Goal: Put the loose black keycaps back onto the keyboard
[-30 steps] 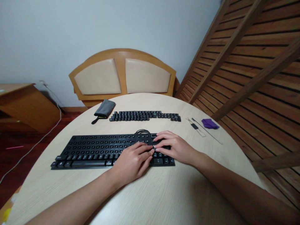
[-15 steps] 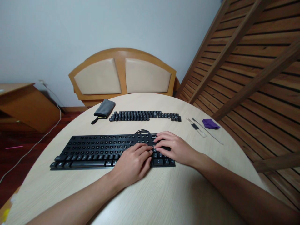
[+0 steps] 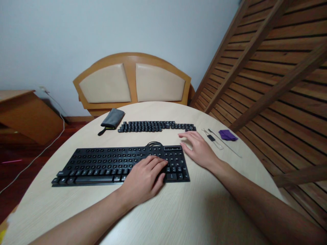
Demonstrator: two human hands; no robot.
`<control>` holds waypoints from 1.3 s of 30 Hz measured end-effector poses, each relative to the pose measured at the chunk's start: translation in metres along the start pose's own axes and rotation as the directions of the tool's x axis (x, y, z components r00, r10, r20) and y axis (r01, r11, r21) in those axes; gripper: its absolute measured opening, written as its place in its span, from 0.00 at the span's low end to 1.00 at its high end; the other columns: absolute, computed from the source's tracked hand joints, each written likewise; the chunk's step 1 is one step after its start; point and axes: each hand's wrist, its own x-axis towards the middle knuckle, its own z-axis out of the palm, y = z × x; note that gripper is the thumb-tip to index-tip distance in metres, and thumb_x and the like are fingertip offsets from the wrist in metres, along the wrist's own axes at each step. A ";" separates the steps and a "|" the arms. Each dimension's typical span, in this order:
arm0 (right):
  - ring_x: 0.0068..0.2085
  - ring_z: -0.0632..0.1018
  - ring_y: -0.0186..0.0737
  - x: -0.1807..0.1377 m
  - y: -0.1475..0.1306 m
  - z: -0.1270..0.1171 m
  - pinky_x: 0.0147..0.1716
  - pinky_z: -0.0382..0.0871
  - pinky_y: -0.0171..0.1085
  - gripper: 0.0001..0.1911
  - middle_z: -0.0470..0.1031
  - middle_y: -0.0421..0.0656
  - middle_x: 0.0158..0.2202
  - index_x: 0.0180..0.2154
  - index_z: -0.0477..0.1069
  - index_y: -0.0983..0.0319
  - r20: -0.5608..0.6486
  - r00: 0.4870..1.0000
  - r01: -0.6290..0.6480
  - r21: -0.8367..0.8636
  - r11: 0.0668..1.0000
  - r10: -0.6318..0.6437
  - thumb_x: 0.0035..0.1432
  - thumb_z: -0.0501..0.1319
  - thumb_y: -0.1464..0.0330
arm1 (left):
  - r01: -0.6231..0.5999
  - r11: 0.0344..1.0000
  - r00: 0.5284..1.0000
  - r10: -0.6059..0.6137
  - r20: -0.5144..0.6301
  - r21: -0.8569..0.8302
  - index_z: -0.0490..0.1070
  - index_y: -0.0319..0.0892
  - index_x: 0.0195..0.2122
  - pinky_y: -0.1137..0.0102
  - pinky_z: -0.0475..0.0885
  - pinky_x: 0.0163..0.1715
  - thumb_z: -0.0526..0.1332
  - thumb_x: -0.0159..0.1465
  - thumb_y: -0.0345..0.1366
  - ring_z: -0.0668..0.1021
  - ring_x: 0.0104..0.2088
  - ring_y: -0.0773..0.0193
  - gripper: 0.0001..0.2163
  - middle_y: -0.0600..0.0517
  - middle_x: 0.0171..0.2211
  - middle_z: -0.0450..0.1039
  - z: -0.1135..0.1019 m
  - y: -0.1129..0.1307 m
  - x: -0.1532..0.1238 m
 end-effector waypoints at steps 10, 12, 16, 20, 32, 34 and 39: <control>0.69 0.53 0.63 -0.006 0.040 0.017 0.63 0.54 0.61 0.38 0.67 0.58 0.63 0.68 0.50 0.68 0.073 0.970 -0.202 -0.303 0.931 0.234 0.63 0.56 0.59 | -0.015 1.000 0.999 0.015 -0.031 0.002 0.71 0.37 0.53 0.52 0.76 0.51 0.55 0.69 0.32 0.76 0.50 0.51 0.14 0.43 0.50 0.77 -0.001 0.002 0.002; 0.70 0.53 0.63 -0.006 0.042 0.018 0.63 0.54 0.61 0.37 0.67 0.58 0.63 0.68 0.51 0.69 0.093 0.965 -0.207 -0.303 0.930 0.245 0.64 0.55 0.59 | -0.013 1.000 0.999 0.013 -0.030 -0.001 0.71 0.37 0.53 0.52 0.75 0.51 0.55 0.69 0.32 0.75 0.50 0.51 0.14 0.43 0.50 0.76 -0.001 0.001 0.002; 0.69 0.54 0.62 -0.005 0.043 0.018 0.63 0.54 0.60 0.37 0.67 0.56 0.64 0.68 0.50 0.66 0.087 0.967 -0.208 -0.271 0.940 0.240 0.63 0.56 0.59 | -0.008 1.000 1.000 0.008 -0.020 0.002 0.71 0.37 0.54 0.52 0.76 0.51 0.55 0.69 0.32 0.75 0.51 0.51 0.14 0.43 0.50 0.76 0.000 0.001 0.001; 0.69 0.55 0.62 -0.005 0.043 0.017 0.62 0.56 0.60 0.38 0.66 0.56 0.64 0.69 0.50 0.66 0.065 0.974 -0.194 -0.264 0.945 0.218 0.63 0.57 0.59 | -0.008 1.000 1.000 0.008 -0.028 0.000 0.71 0.38 0.54 0.52 0.76 0.50 0.55 0.69 0.33 0.75 0.50 0.51 0.14 0.43 0.50 0.76 0.000 0.001 0.001; 0.53 0.73 0.55 0.000 0.036 0.006 0.54 0.67 0.55 0.15 0.79 0.50 0.50 0.50 0.75 0.62 0.082 0.991 -0.085 -0.194 0.977 0.103 0.64 0.57 0.71 | -0.018 1.000 0.999 0.018 -0.030 -0.003 0.71 0.38 0.54 0.52 0.76 0.51 0.55 0.69 0.32 0.75 0.50 0.52 0.14 0.44 0.50 0.76 -0.002 0.001 0.002; 0.50 0.76 0.52 0.000 0.034 0.004 0.51 0.70 0.53 0.15 0.79 0.49 0.48 0.49 0.76 0.61 0.096 0.991 -0.076 -0.164 0.984 0.092 0.64 0.57 0.72 | -0.018 1.000 0.999 0.017 -0.028 -0.005 0.71 0.38 0.53 0.52 0.76 0.50 0.55 0.69 0.32 0.76 0.50 0.52 0.14 0.44 0.49 0.76 -0.002 0.001 0.002; 0.50 0.76 0.53 0.000 0.032 0.001 0.50 0.71 0.52 0.15 0.79 0.49 0.49 0.50 0.76 0.61 0.062 0.994 -0.081 -0.167 0.983 0.092 0.63 0.58 0.73 | -0.016 1.000 1.000 0.016 -0.012 -0.002 0.71 0.37 0.53 0.52 0.75 0.52 0.55 0.69 0.32 0.75 0.50 0.52 0.14 0.44 0.50 0.76 -0.001 0.000 0.002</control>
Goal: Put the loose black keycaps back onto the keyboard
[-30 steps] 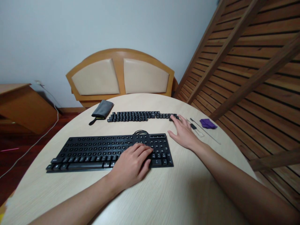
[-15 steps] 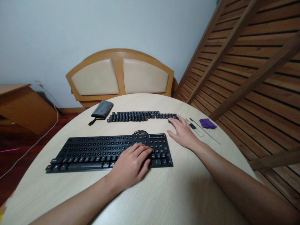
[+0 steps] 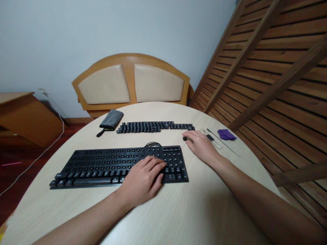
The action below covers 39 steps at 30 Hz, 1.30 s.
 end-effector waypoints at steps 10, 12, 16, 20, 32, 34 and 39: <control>0.47 0.75 0.53 0.001 -0.015 -0.012 0.49 0.70 0.52 0.12 0.81 0.48 0.45 0.48 0.78 0.60 -0.025 1.000 0.003 0.074 0.997 -0.001 0.65 0.59 0.70 | 0.001 1.000 1.000 -0.001 0.007 0.002 0.71 0.38 0.53 0.52 0.75 0.51 0.55 0.69 0.32 0.75 0.50 0.51 0.14 0.44 0.50 0.76 -0.001 0.001 0.000; 0.48 0.75 0.50 0.000 -0.024 -0.018 0.51 0.69 0.52 0.12 0.80 0.47 0.45 0.49 0.77 0.58 -0.025 0.999 0.050 0.189 0.981 -0.046 0.67 0.59 0.69 | 0.001 1.000 1.000 -0.001 0.011 0.004 0.71 0.38 0.53 0.52 0.75 0.51 0.55 0.69 0.32 0.75 0.50 0.51 0.14 0.44 0.50 0.76 -0.001 0.001 0.000; 0.51 0.74 0.46 -0.003 -0.040 -0.027 0.53 0.68 0.50 0.12 0.79 0.46 0.46 0.51 0.76 0.57 0.038 0.980 0.162 0.412 0.897 -0.194 0.66 0.61 0.67 | -0.002 1.000 1.000 0.002 0.010 0.007 0.71 0.37 0.53 0.52 0.75 0.52 0.55 0.69 0.31 0.74 0.51 0.51 0.14 0.44 0.50 0.76 -0.001 0.000 0.001; 0.51 0.75 0.44 -0.007 -0.049 -0.027 0.53 0.70 0.48 0.11 0.78 0.46 0.44 0.49 0.77 0.57 0.107 0.953 0.178 0.559 0.810 -0.284 0.65 0.63 0.67 | 0.000 1.000 1.000 0.000 0.015 0.003 0.71 0.37 0.53 0.52 0.75 0.52 0.55 0.69 0.32 0.74 0.50 0.51 0.14 0.44 0.50 0.75 -0.001 0.000 0.000; 0.52 0.75 0.45 -0.010 -0.047 -0.020 0.53 0.70 0.47 0.09 0.79 0.47 0.43 0.45 0.79 0.58 0.177 0.928 0.171 0.579 0.797 -0.327 0.62 0.66 0.68 | 0.001 1.000 1.000 -0.001 0.011 -0.003 0.72 0.38 0.53 0.53 0.75 0.51 0.55 0.69 0.32 0.75 0.49 0.52 0.13 0.44 0.49 0.76 -0.001 0.001 0.001; 0.52 0.74 0.46 -0.009 -0.046 -0.018 0.53 0.70 0.48 0.10 0.80 0.46 0.41 0.46 0.79 0.58 0.176 0.914 0.210 0.568 0.796 -0.366 0.62 0.66 0.68 | 0.002 1.000 1.000 -0.002 0.014 -0.002 0.72 0.38 0.53 0.53 0.75 0.51 0.55 0.69 0.32 0.75 0.49 0.52 0.13 0.44 0.49 0.76 -0.001 0.001 0.001; 0.50 0.74 0.46 -0.008 -0.049 -0.020 0.53 0.69 0.49 0.11 0.81 0.46 0.41 0.48 0.79 0.58 0.170 0.888 0.286 0.525 0.802 -0.428 0.64 0.64 0.68 | 0.005 1.000 1.000 -0.005 0.017 -0.003 0.71 0.38 0.53 0.53 0.74 0.52 0.55 0.69 0.32 0.74 0.50 0.52 0.13 0.44 0.49 0.75 0.000 0.001 0.001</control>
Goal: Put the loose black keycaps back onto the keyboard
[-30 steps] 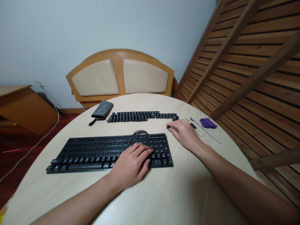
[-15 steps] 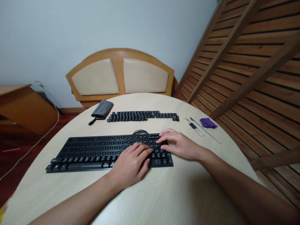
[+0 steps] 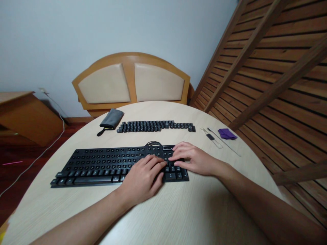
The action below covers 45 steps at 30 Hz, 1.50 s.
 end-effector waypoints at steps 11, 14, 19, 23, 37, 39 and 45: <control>0.44 0.76 0.43 0.003 -0.007 0.000 0.48 0.70 0.46 0.12 0.78 0.46 0.39 0.47 0.80 0.58 -0.001 1.000 0.017 -0.031 0.999 -0.017 0.63 0.62 0.72 | -0.001 1.000 1.000 0.001 -0.005 0.028 0.71 0.38 0.53 0.53 0.75 0.50 0.55 0.69 0.32 0.75 0.49 0.51 0.14 0.43 0.47 0.76 0.000 0.001 0.001; 0.43 0.76 0.43 0.004 -0.008 0.002 0.48 0.71 0.46 0.12 0.78 0.45 0.38 0.46 0.80 0.58 -0.011 1.000 0.006 -0.034 0.999 -0.006 0.62 0.63 0.73 | -0.003 0.999 1.000 0.003 0.007 0.046 0.71 0.38 0.54 0.53 0.75 0.50 0.54 0.69 0.32 0.74 0.49 0.51 0.14 0.43 0.47 0.75 0.000 0.001 0.000; 0.45 0.76 0.44 0.004 -0.008 0.003 0.49 0.71 0.46 0.14 0.79 0.46 0.41 0.49 0.78 0.59 -0.035 0.999 -0.004 0.002 1.000 0.004 0.62 0.64 0.71 | -0.016 0.996 1.000 0.014 0.027 0.088 0.67 0.39 0.60 0.52 0.75 0.48 0.55 0.69 0.35 0.74 0.49 0.49 0.19 0.42 0.48 0.74 -0.002 0.002 -0.001; 0.49 0.75 0.45 0.002 -0.002 0.002 0.52 0.70 0.47 0.15 0.79 0.47 0.45 0.52 0.75 0.59 -0.107 0.993 -0.058 -0.004 0.998 0.057 0.64 0.62 0.69 | -0.008 0.995 0.998 0.000 0.069 0.103 0.64 0.42 0.64 0.52 0.75 0.48 0.56 0.69 0.38 0.73 0.50 0.49 0.22 0.42 0.48 0.73 -0.003 0.004 -0.002; 0.61 0.70 0.49 0.000 -0.002 0.013 0.62 0.63 0.53 0.26 0.70 0.50 0.60 0.61 0.64 0.58 -0.034 0.973 -0.225 0.065 0.972 0.228 0.63 0.63 0.62 | -0.048 0.993 0.996 0.039 0.079 0.112 0.68 0.42 0.60 0.51 0.76 0.46 0.60 0.65 0.41 0.74 0.48 0.48 0.23 0.41 0.49 0.72 -0.008 0.007 0.000; 0.61 0.70 0.49 0.001 -0.004 0.013 0.62 0.62 0.53 0.26 0.69 0.51 0.60 0.61 0.64 0.59 -0.032 0.974 -0.223 0.063 0.973 0.225 0.63 0.63 0.62 | -0.068 0.991 0.996 0.061 0.063 0.115 0.68 0.41 0.60 0.51 0.75 0.48 0.60 0.65 0.40 0.74 0.50 0.47 0.22 0.41 0.52 0.71 -0.007 0.007 0.000; 0.63 0.67 0.49 0.002 -0.007 0.015 0.63 0.60 0.54 0.25 0.67 0.51 0.62 0.62 0.61 0.59 -0.004 0.970 -0.242 0.034 0.970 0.242 0.66 0.59 0.62 | -0.085 0.992 0.994 0.079 0.073 0.094 0.68 0.38 0.60 0.52 0.76 0.49 0.60 0.67 0.39 0.75 0.51 0.48 0.21 0.41 0.52 0.72 -0.006 0.006 -0.001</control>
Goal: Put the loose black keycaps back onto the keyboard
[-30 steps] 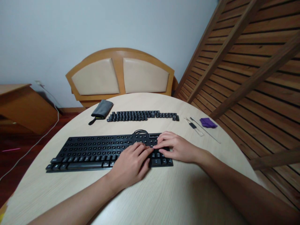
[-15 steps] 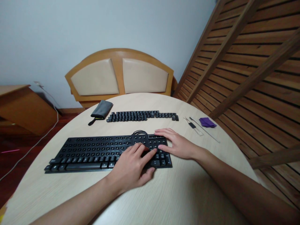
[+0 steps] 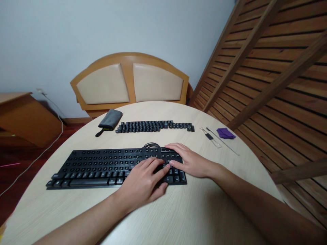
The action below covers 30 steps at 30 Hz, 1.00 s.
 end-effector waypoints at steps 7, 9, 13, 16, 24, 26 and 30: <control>0.63 0.65 0.50 0.000 -0.004 0.002 0.63 0.59 0.55 0.25 0.65 0.52 0.62 0.62 0.60 0.60 0.004 1.000 -0.014 0.008 1.000 0.014 0.66 0.58 0.64 | 0.004 1.000 1.000 -0.005 -0.017 -0.012 0.69 0.38 0.59 0.51 0.76 0.49 0.59 0.68 0.39 0.75 0.49 0.49 0.20 0.40 0.51 0.72 0.002 0.000 -0.001; 0.63 0.65 0.50 0.001 -0.004 0.003 0.63 0.59 0.56 0.25 0.65 0.53 0.62 0.62 0.60 0.60 0.003 1.000 -0.011 0.013 1.000 0.011 0.66 0.58 0.64 | 0.007 1.000 1.000 -0.007 -0.017 -0.016 0.69 0.38 0.59 0.52 0.77 0.48 0.59 0.67 0.39 0.75 0.49 0.49 0.20 0.40 0.51 0.72 0.002 0.000 -0.001; 0.63 0.65 0.51 0.001 -0.005 0.004 0.63 0.59 0.56 0.26 0.65 0.53 0.61 0.62 0.59 0.60 -0.006 1.000 -0.017 0.018 1.000 0.018 0.65 0.58 0.64 | 0.007 1.000 1.000 -0.007 -0.024 -0.028 0.70 0.38 0.58 0.52 0.77 0.47 0.59 0.67 0.38 0.76 0.48 0.49 0.20 0.41 0.50 0.73 0.001 0.000 0.000; 0.62 0.65 0.51 0.001 -0.006 0.004 0.63 0.59 0.57 0.26 0.65 0.53 0.61 0.62 0.60 0.59 -0.014 1.000 -0.020 0.027 0.999 0.020 0.65 0.58 0.64 | -0.001 0.999 0.999 0.000 -0.040 -0.033 0.71 0.38 0.57 0.53 0.78 0.45 0.59 0.67 0.38 0.76 0.46 0.50 0.19 0.41 0.49 0.73 0.000 0.000 0.002; 0.62 0.66 0.51 0.002 -0.007 0.006 0.63 0.59 0.56 0.26 0.66 0.53 0.60 0.61 0.61 0.60 -0.031 0.998 -0.047 0.039 0.998 0.048 0.62 0.59 0.65 | 0.011 0.999 1.000 -0.012 -0.012 -0.041 0.71 0.37 0.57 0.53 0.78 0.44 0.60 0.66 0.39 0.76 0.46 0.49 0.20 0.41 0.50 0.73 -0.001 0.000 0.003; 0.62 0.66 0.51 0.002 -0.007 0.006 0.63 0.59 0.55 0.26 0.67 0.53 0.60 0.61 0.61 0.60 -0.040 0.998 -0.046 0.043 0.998 0.047 0.62 0.60 0.66 | 0.011 0.999 1.000 -0.012 -0.008 -0.043 0.71 0.38 0.57 0.53 0.77 0.44 0.60 0.66 0.39 0.76 0.47 0.49 0.20 0.41 0.50 0.73 0.000 0.000 0.002; 0.62 0.67 0.51 0.003 -0.006 0.006 0.63 0.60 0.55 0.27 0.68 0.52 0.59 0.60 0.62 0.59 -0.052 0.998 -0.040 0.053 0.998 0.043 0.60 0.60 0.67 | 0.007 0.999 1.000 -0.008 -0.025 -0.043 0.71 0.38 0.57 0.52 0.78 0.44 0.59 0.66 0.39 0.76 0.47 0.49 0.19 0.41 0.49 0.74 0.001 0.000 0.002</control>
